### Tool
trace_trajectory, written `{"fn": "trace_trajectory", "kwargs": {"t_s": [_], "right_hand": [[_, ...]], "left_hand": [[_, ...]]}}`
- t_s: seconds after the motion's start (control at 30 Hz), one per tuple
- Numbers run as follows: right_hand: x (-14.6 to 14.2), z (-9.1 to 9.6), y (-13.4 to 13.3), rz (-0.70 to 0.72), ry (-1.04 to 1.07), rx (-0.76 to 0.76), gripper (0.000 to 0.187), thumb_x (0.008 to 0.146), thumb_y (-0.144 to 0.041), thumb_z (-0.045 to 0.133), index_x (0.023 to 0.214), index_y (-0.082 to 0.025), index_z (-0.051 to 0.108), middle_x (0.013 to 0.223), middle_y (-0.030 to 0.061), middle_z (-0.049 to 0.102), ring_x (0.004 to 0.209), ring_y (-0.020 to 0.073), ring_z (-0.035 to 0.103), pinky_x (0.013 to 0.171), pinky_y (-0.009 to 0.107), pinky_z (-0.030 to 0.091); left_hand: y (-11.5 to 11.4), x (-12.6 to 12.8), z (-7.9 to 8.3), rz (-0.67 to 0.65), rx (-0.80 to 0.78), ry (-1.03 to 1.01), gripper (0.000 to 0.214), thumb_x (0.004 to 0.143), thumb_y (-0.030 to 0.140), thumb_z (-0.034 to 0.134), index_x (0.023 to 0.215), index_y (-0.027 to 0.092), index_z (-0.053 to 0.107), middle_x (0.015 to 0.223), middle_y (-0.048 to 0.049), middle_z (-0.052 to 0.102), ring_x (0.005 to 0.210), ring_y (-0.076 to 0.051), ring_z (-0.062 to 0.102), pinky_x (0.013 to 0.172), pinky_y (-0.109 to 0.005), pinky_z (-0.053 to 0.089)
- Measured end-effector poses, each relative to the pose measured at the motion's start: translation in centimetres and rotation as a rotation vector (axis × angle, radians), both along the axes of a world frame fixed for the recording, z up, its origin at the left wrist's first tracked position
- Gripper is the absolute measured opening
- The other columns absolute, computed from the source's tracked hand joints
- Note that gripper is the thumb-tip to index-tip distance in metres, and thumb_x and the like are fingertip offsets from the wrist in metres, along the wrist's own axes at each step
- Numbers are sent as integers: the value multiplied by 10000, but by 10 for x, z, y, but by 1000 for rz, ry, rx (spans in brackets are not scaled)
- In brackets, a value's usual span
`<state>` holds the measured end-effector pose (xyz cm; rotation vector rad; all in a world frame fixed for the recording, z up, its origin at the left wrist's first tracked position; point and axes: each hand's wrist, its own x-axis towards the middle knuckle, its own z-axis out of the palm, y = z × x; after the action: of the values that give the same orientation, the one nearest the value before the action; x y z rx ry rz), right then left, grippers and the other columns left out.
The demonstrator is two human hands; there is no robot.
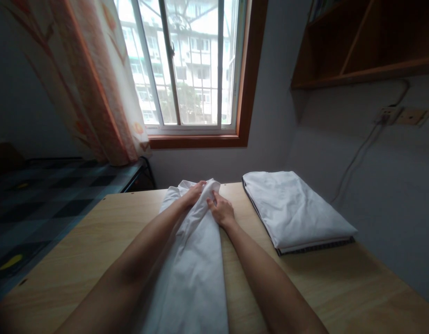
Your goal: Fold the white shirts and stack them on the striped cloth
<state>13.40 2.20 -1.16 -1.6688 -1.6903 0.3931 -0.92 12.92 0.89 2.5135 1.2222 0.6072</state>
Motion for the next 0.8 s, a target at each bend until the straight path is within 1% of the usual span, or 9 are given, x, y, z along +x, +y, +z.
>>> {"fn": "trace_trajectory", "kwargs": {"t_s": [0.03,0.1,0.23,0.3,0.37,0.47,0.57,0.7,0.8], "right_hand": [[0,0,0,-2,-2,0,534,953,-478,392,1414,-220,464,1374,94,568,1242,265,541,1039,394,381],[0,-1,0,-3,-12,2,532,954,-482,388,1417,-228,461,1369,87,574,1242,261,542,1039,389,381],[0,-1,0,-1,-41,8,528,955,-482,389,1408,-223,472,1349,89,591,1230,264,550,1033,385,383],[0,0,0,-2,-54,5,529,957,-480,387,1406,-213,474,1342,92,595,1224,261,552,1031,379,381],[0,0,0,0,-73,2,527,960,-477,386,1414,-220,461,1350,81,591,1220,251,554,1029,367,377],[-1,1,0,11,-111,7,537,960,-469,394,1442,-232,417,1373,68,572,1229,243,544,1028,358,369],[-3,0,0,4,-160,-1,587,953,-479,410,1475,-214,361,1368,91,573,1227,255,539,1025,372,362],[-4,-1,-2,10,-209,-12,674,940,-508,427,1510,-178,285,1389,126,544,1249,269,513,1040,391,343],[-4,-1,0,30,-231,-27,684,935,-527,429,1517,-203,273,1428,122,501,1284,275,474,1061,410,322]], "left_hand": [[-1,0,0,-12,16,2,604,804,322,664,1329,142,423,1280,-141,588,1116,-237,594,949,-321,466],[-4,2,1,0,66,47,592,844,320,616,1363,166,376,1291,-131,561,1115,-235,585,935,-323,468],[-10,9,5,164,206,243,390,967,206,355,1354,166,393,1226,-146,548,1006,-244,609,836,-326,467],[-13,12,7,226,296,283,369,974,152,267,1292,148,454,1208,-170,543,1029,-273,587,859,-370,445],[-14,12,10,232,397,293,342,965,139,271,1200,142,519,1172,-182,558,1070,-302,557,908,-426,416],[-10,9,18,197,515,294,246,915,153,397,1079,150,582,1095,-168,606,1069,-315,559,929,-454,403],[-4,6,26,284,458,208,203,843,181,502,1012,165,613,1012,-130,667,989,-291,616,867,-398,448],[3,6,33,462,272,-5,275,813,276,560,1075,208,609,922,-65,721,876,-242,674,791,-326,487],[2,5,35,449,257,-36,287,794,277,577,1070,214,619,893,-52,733,867,-234,686,799,-316,493]]}}
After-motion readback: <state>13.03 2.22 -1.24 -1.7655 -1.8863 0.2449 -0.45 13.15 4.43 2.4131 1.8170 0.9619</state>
